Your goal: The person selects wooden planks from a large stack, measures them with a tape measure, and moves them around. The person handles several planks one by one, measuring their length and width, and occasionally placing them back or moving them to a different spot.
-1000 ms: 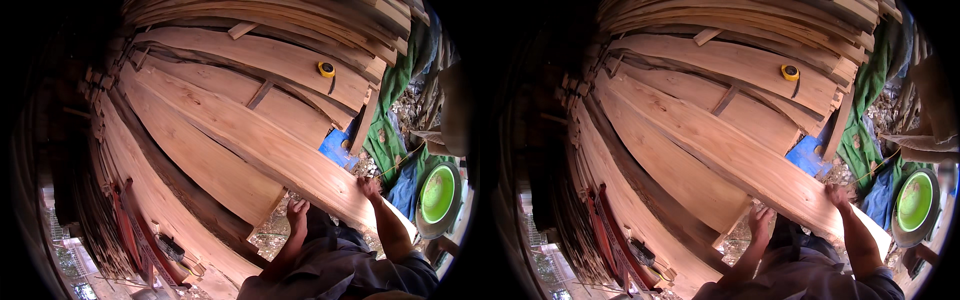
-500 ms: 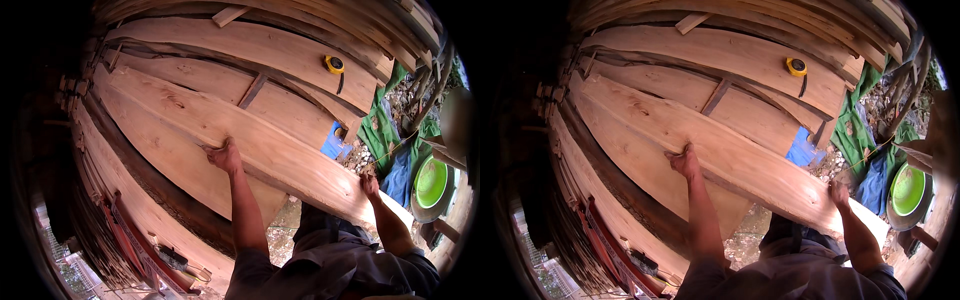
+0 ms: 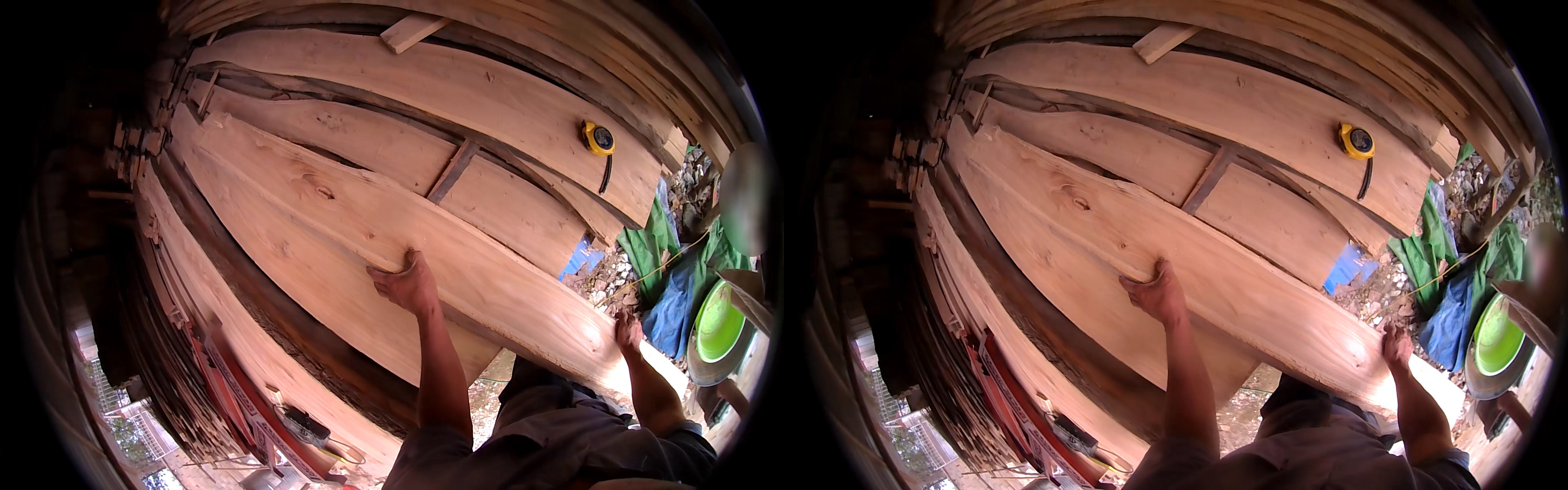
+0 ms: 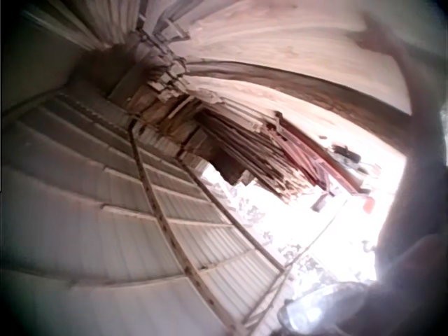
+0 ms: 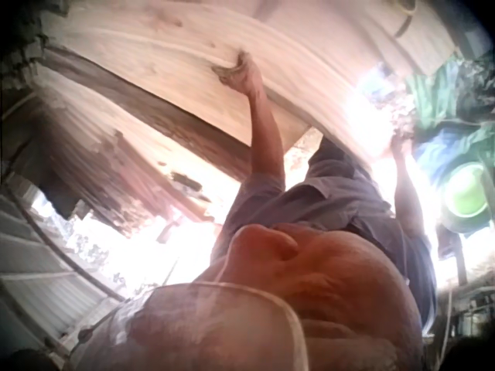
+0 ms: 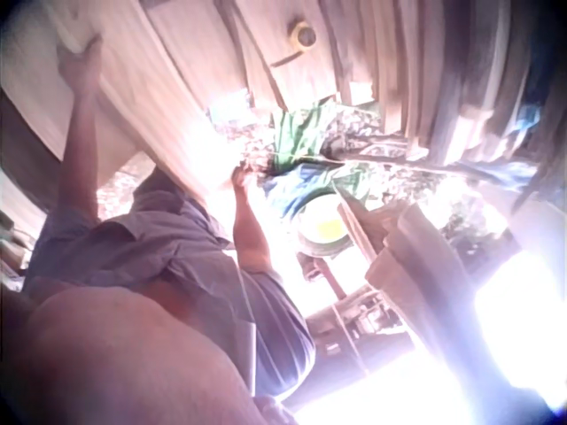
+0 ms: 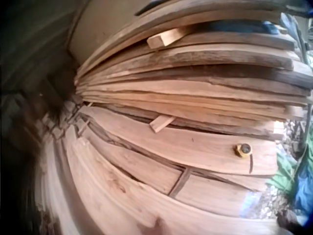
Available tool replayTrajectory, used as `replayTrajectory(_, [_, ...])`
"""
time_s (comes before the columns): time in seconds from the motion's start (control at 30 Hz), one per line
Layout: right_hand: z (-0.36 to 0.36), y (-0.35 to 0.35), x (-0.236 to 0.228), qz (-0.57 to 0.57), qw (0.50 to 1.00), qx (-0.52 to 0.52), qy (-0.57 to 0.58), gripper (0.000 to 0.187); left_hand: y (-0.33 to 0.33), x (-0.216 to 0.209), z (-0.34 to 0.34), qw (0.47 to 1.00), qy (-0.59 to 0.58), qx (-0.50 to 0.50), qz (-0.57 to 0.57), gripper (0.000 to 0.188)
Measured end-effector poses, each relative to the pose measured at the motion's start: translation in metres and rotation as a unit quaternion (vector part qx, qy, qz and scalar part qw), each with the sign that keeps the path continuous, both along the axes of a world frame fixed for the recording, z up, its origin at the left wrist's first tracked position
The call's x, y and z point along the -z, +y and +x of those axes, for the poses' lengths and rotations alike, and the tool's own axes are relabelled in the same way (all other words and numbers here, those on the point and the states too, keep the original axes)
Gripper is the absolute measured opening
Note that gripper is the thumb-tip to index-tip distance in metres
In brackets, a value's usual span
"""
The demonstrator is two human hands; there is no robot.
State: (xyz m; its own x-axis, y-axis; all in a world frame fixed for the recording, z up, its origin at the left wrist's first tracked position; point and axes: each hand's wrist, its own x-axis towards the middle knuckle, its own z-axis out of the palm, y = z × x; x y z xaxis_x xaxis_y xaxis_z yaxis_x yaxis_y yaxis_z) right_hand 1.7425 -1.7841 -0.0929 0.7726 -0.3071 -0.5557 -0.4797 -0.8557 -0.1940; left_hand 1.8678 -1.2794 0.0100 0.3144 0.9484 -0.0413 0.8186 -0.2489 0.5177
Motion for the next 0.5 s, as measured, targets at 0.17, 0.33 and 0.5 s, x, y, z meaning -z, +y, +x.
replayTrajectory(0.17, [0.004,0.002,0.001,-0.011,1.000,0.013,0.008,0.051,0.000,-0.009,0.000,0.999,0.033,0.001,-0.015,0.095])
replayTrajectory(0.33, [0.005,0.002,-0.006,0.016,0.999,0.027,0.021,0.056,0.001,0.002,-0.001,0.999,0.050,-0.018,-0.001,0.096])
replayTrajectory(0.5, [-0.001,-0.007,0.002,0.041,0.999,0.027,0.006,0.060,0.000,0.006,-0.008,0.999,-0.027,-0.022,0.015,0.093])
